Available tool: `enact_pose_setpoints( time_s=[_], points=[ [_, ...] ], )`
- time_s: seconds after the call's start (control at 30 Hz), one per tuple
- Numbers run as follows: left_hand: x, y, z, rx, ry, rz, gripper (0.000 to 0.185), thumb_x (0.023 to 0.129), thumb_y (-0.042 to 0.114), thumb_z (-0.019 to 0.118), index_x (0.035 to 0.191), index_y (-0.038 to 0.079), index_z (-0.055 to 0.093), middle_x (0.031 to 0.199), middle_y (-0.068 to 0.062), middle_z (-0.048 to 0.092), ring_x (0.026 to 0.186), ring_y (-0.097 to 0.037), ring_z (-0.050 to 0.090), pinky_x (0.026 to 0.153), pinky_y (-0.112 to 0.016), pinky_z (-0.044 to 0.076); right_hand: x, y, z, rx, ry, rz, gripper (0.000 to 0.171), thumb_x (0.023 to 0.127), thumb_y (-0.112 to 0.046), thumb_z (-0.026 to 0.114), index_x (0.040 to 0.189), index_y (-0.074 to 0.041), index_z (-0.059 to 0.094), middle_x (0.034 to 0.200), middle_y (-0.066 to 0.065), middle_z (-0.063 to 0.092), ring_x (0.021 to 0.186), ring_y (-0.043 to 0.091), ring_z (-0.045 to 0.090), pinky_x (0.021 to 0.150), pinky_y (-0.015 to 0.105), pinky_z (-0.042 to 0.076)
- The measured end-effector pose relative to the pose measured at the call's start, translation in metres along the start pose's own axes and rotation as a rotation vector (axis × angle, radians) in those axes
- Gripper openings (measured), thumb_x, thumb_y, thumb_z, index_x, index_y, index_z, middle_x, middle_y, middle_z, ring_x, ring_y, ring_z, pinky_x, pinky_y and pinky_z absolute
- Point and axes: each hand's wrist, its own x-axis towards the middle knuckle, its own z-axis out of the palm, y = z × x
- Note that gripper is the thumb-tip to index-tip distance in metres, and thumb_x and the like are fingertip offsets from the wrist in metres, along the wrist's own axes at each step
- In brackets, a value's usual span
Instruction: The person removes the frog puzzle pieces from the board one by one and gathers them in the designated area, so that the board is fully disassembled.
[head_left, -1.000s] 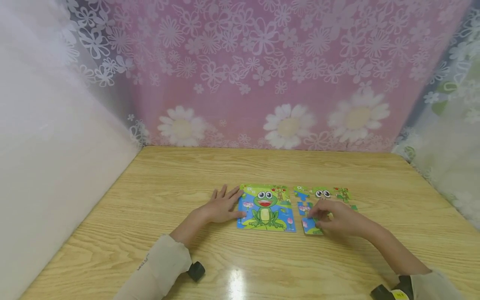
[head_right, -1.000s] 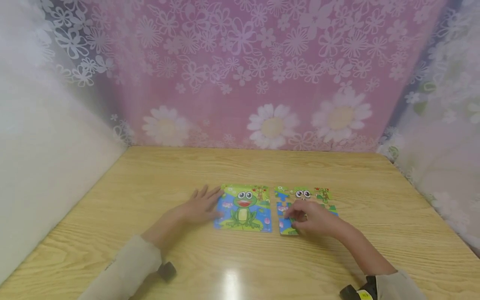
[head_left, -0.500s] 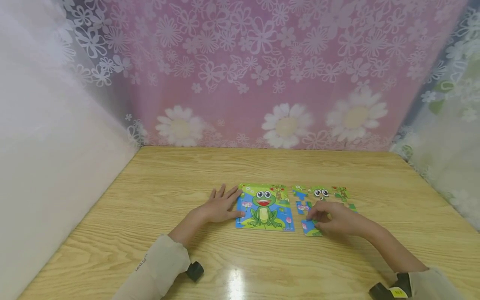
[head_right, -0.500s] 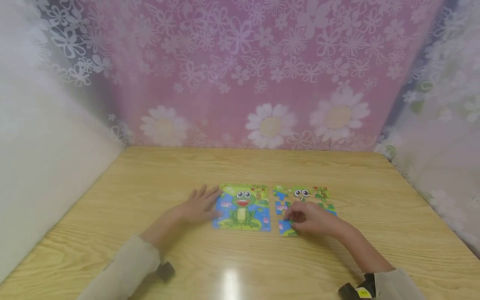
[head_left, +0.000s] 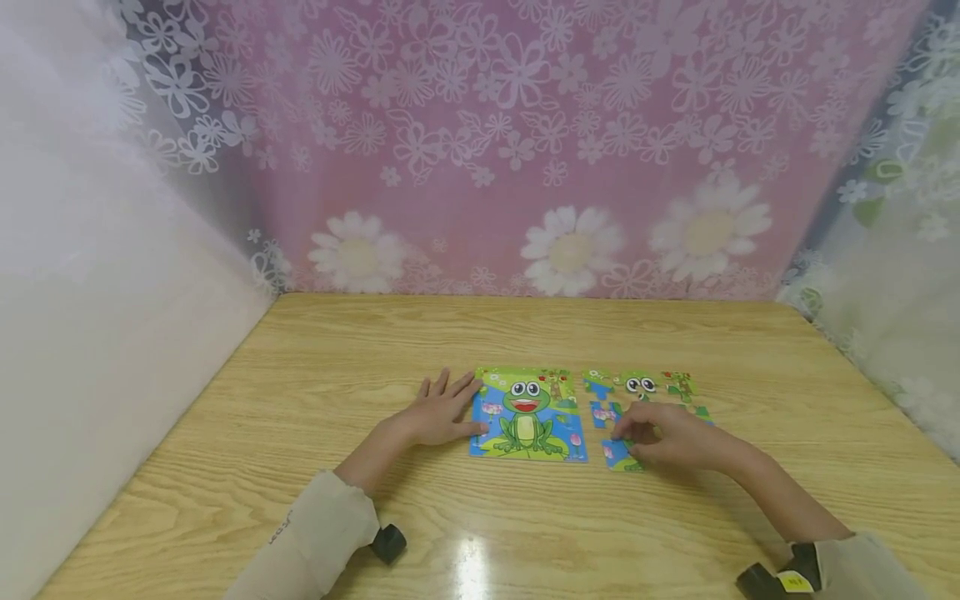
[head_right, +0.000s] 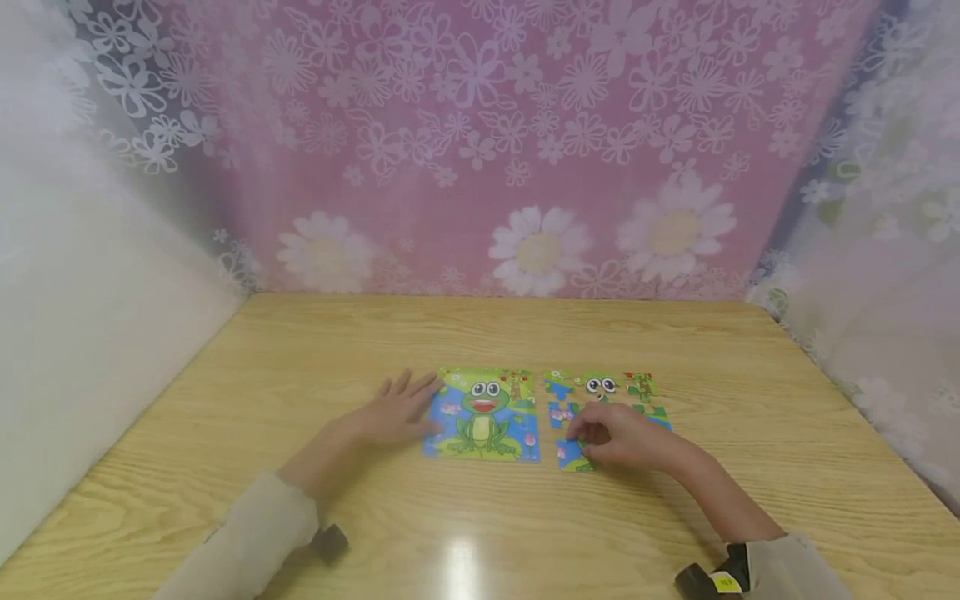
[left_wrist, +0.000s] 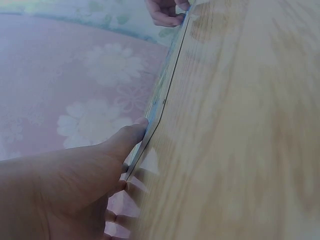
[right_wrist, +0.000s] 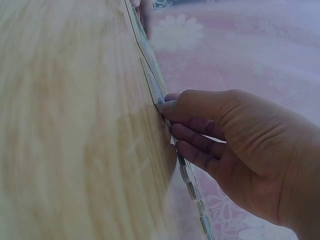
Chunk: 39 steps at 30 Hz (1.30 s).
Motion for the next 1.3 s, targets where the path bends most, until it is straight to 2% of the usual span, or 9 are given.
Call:
enact_pose_setpoints(
  time_s=[0.2, 0.37, 0.47, 0.7, 0.93, 1.13, 1.3],
  points=[
    [-0.002, 0.0, 0.001, -0.014, 0.003, 0.001, 0.081, 0.089, 0.059, 0.043, 0.149, 0.013, 0.013, 0.153, -0.005, 0.004, 0.134, -0.037, -0.01, 0.103, -0.055, -0.006, 0.002, 0.001, 0.0, -0.001, 0.006, -0.037, 0.018, 0.085, -0.005, 0.065, 0.1, -0.014, 0.062, 0.099, -0.005, 0.06, 0.085, 0.012, 0.055, 0.073, 0.027, 0.048],
    [-0.003, -0.001, 0.0, -0.027, 0.003, 0.006, 0.081, 0.089, 0.059, 0.043, 0.149, 0.014, 0.012, 0.153, -0.004, 0.003, 0.134, -0.036, -0.011, 0.103, -0.054, -0.007, 0.006, -0.004, 0.0, -0.022, 0.048, -0.131, 0.016, 0.085, -0.002, 0.064, 0.099, -0.01, 0.061, 0.096, -0.001, 0.062, 0.082, 0.012, 0.056, 0.065, 0.026, 0.047],
    [-0.003, -0.001, 0.0, -0.028, 0.006, 0.01, 0.081, 0.089, 0.059, 0.043, 0.149, 0.013, 0.012, 0.153, -0.005, 0.004, 0.134, -0.037, -0.011, 0.103, -0.054, -0.007, 0.011, -0.01, 0.0, -0.051, 0.06, -0.15, 0.017, 0.085, -0.001, 0.064, 0.1, -0.009, 0.06, 0.096, 0.0, 0.062, 0.082, 0.012, 0.057, 0.065, 0.026, 0.048],
    [-0.004, 0.001, 0.001, 0.0, -0.007, 0.004, 0.08, 0.089, 0.059, 0.042, 0.149, 0.014, 0.012, 0.153, -0.006, 0.004, 0.134, -0.037, -0.01, 0.103, -0.055, -0.006, 0.037, -0.022, 0.008, -0.115, 0.015, -0.156, 0.017, 0.086, -0.006, 0.064, 0.102, -0.009, 0.062, 0.097, -0.003, 0.06, 0.085, 0.012, 0.055, 0.071, 0.03, 0.048],
    [-0.003, 0.003, 0.001, 0.003, -0.003, 0.006, 0.079, 0.09, 0.057, 0.044, 0.149, 0.014, 0.013, 0.153, -0.006, 0.005, 0.134, -0.039, -0.008, 0.103, -0.056, -0.004, 0.066, -0.037, 0.019, -0.101, -0.073, -0.053, 0.017, 0.088, -0.011, 0.062, 0.106, -0.013, 0.062, 0.102, -0.006, 0.057, 0.091, 0.015, 0.054, 0.075, 0.033, 0.047],
    [-0.002, 0.002, 0.0, 0.005, 0.001, 0.009, 0.08, 0.09, 0.057, 0.043, 0.149, 0.013, 0.013, 0.153, -0.006, 0.004, 0.134, -0.039, -0.008, 0.103, -0.056, -0.004, 0.084, -0.046, 0.027, -0.129, -0.107, -0.067, 0.023, 0.087, -0.009, 0.062, 0.109, -0.011, 0.063, 0.107, -0.002, 0.057, 0.097, 0.02, 0.054, 0.079, 0.036, 0.047],
    [-0.003, 0.001, -0.001, 0.009, 0.005, 0.005, 0.08, 0.09, 0.058, 0.044, 0.149, 0.013, 0.014, 0.153, -0.006, 0.005, 0.134, -0.039, -0.008, 0.103, -0.056, -0.003, 0.092, -0.048, 0.033, -0.141, -0.133, -0.06, 0.023, 0.087, -0.011, 0.063, 0.11, -0.013, 0.063, 0.11, -0.002, 0.057, 0.101, 0.019, 0.054, 0.082, 0.035, 0.047]
  ],
)
